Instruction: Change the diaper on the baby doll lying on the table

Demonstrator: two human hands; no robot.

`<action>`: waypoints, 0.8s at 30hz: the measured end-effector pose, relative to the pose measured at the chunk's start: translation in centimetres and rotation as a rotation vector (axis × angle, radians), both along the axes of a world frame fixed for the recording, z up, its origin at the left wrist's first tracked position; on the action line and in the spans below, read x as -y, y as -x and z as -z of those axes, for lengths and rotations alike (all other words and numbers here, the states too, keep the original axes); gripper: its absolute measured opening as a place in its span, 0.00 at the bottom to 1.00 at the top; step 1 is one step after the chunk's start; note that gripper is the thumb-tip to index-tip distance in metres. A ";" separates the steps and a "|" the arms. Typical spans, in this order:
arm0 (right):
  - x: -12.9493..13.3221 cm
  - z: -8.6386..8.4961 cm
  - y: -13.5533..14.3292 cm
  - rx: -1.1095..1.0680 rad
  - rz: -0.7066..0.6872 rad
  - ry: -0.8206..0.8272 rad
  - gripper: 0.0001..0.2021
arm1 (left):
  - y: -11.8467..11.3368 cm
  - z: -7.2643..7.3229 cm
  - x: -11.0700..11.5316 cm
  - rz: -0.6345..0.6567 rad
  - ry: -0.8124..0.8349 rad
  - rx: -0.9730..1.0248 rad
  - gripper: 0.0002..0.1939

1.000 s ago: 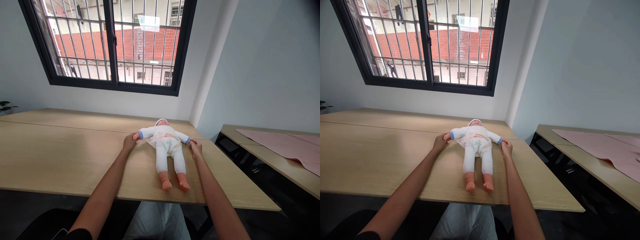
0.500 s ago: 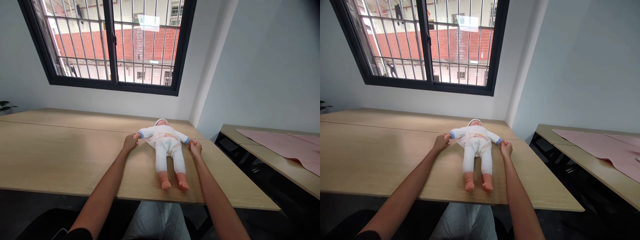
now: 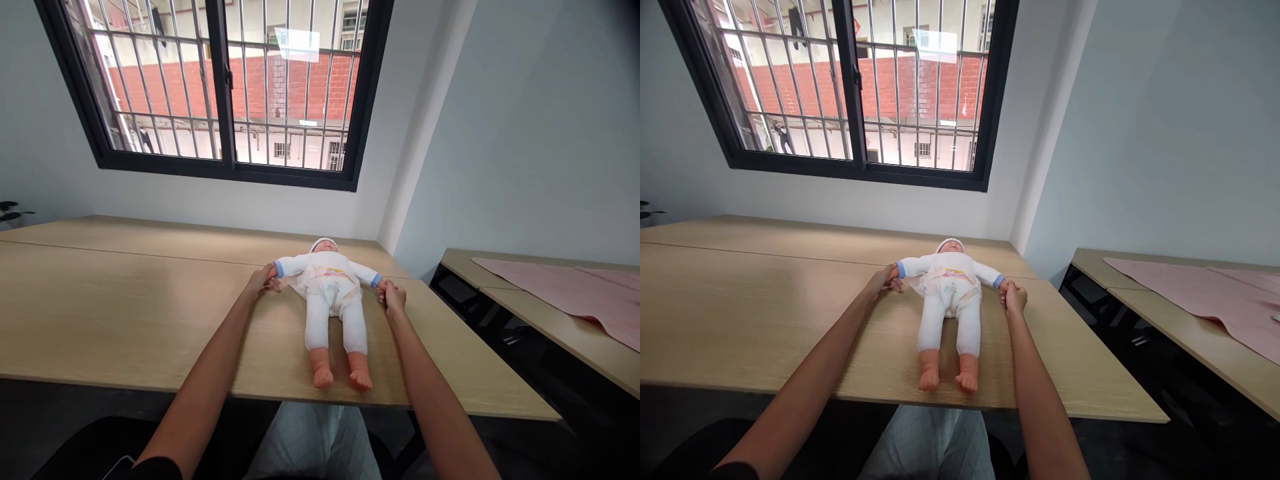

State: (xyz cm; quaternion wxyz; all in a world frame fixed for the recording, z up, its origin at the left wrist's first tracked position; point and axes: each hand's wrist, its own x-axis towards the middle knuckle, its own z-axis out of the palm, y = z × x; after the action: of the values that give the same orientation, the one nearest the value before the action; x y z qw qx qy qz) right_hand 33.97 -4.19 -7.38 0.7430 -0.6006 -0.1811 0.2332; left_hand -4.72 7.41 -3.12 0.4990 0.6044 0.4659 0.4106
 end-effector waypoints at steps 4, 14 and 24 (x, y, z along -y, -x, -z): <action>0.1 -0.3 0.2 -0.054 0.004 -0.050 0.13 | 0.5 -0.3 -0.3 0.077 0.087 0.011 0.30; 0.4 -1.2 0.6 -0.055 -0.051 -0.244 0.22 | 1.0 -1.4 0.6 0.175 0.187 0.104 0.27; -0.1 -1.0 0.5 -0.237 -0.221 -0.217 0.18 | -0.1 -0.5 0.7 0.115 0.014 0.400 0.25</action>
State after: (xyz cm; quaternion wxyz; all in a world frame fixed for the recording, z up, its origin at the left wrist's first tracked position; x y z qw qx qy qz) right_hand 33.47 -4.09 -6.37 0.7894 -0.4619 -0.1814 0.3615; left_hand -4.65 6.74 -2.63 0.6085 0.5328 0.3251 0.4902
